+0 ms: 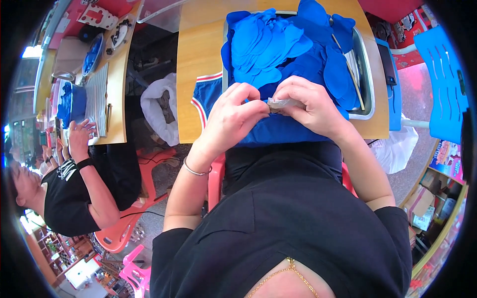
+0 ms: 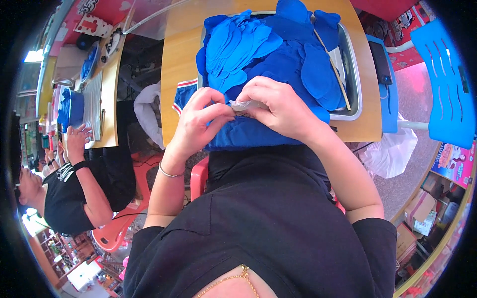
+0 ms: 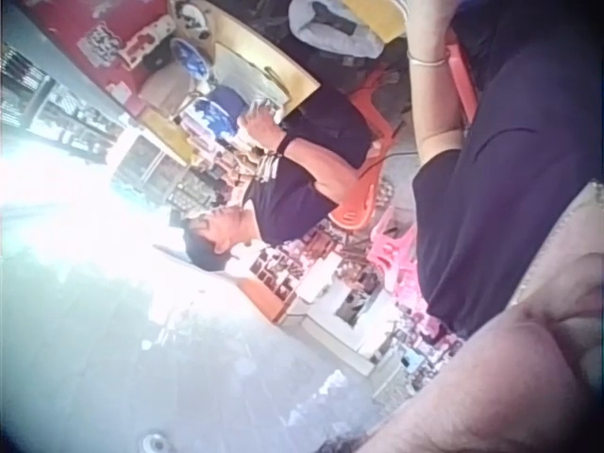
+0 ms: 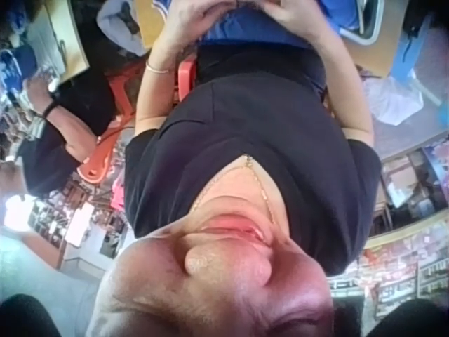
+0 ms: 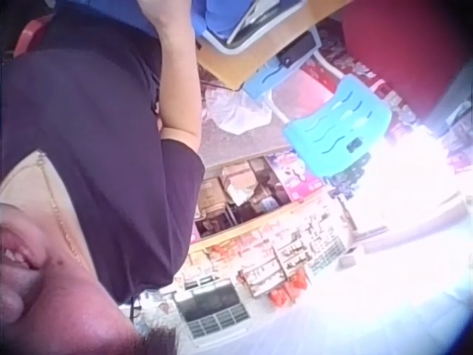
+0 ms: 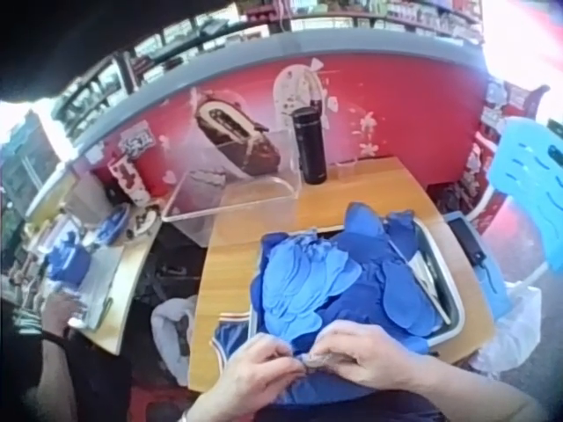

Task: The recorder is stuffing and assembling blue leather or fabric components at a workshop table.

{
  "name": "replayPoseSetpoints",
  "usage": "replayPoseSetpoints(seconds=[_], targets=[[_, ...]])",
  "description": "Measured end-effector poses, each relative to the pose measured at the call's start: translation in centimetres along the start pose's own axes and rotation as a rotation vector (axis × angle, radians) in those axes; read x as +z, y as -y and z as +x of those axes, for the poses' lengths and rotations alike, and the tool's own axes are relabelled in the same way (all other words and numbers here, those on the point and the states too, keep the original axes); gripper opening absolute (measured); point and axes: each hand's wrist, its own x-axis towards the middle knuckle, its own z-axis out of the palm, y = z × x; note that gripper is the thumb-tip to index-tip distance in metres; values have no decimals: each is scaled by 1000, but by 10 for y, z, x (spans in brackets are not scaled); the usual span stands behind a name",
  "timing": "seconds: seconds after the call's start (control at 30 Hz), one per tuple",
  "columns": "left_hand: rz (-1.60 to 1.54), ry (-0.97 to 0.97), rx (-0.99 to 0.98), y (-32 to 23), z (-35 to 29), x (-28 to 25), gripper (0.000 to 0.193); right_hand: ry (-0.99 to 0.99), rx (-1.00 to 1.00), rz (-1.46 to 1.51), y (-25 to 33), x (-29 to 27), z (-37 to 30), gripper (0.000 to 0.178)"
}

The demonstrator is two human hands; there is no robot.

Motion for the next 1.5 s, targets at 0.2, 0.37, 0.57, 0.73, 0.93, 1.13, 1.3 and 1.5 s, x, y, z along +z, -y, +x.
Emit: replayPoseSetpoints(seconds=[0.2,0.37,0.57,0.73,0.93,1.13,1.3,1.5], targets=[[120,22,26,2,-5,2,14,73,-6,-137,6,-1,4,13],[231,66,90,3,-10,0,15,115,-16,-213,10,2,4,10],[314,76,135,2,-9,-5,16,90,-57,-261,7,7,5,8],[350,90,167,1,-6,-7,15,82,-36,-332,8,13,7,9],[302,52,132,4,-10,-3,12,7,-25,-362,6,18,9,10],[246,30,59,8,-18,-2,13,106,-99,-336,2,19,8,9],[279,58,76,3,-18,-3,17,115,-136,-440,9,20,10,10],[271,-30,65,8,-26,-2,18,36,-68,-341,5,30,12,8]])
